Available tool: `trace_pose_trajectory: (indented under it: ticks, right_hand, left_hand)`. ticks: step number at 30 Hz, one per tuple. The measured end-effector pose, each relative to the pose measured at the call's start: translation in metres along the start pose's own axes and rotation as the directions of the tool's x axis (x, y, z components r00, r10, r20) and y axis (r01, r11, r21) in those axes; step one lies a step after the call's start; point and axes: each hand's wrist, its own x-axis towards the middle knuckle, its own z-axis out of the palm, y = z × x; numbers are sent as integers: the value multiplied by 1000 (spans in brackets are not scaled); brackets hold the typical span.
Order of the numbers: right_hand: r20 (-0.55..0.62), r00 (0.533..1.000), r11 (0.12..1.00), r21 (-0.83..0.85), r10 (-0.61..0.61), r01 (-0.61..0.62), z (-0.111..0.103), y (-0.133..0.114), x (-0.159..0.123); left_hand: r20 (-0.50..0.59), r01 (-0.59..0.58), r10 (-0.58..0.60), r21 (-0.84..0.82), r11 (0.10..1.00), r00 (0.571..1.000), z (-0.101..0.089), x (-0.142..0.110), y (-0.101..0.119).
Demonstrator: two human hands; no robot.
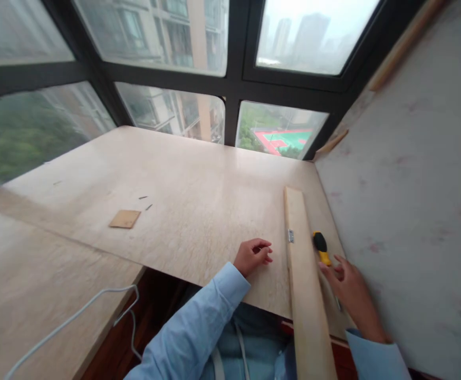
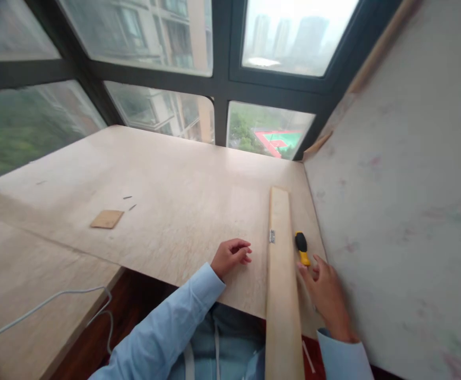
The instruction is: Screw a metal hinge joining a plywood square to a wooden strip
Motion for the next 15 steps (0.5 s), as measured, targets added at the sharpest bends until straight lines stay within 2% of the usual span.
trace_pose_trajectory:
  ticks: [3, 5, 6, 7, 10, 13, 15]
  right_hand:
    - [5, 1000, 1000, -16, 18, -18, -5, -5, -8]
    - [42, 999, 999, -41, -10, 12, -11, -14, -10]
    - [42, 999, 998, -52, -14, 17, -14, -20, -11]
    - [32, 999, 998, -57, 6, -4, -16, -27, -11]
    - [80, 992, 995, -40, 99, -96, -19, -44, -10]
    - [128, 987, 995, 11, 100, -102, -11, -50, -6]
    - [121, 991, 996, 64, 51, -59, -1, -46, -3]
  left_hand:
    - [-64, -30, 31, 19, 999, 997, -34, -14, 5]
    - [-192, -52, 66, 76, 996, 979, -65, -19, 13]
    - [-285, -59, 90, 117, 991, 954, -83, -21, 18]
    - [-393, -50, 108, 153, 987, 913, -102, -22, 25]
    - [-645, -31, 205, 270, 962, 736, -161, -26, 48]
    - [-742, 49, 391, 493, 868, 544, -214, -35, 71]
    - [-739, 200, 484, 623, 756, 469, -241, -44, 84]
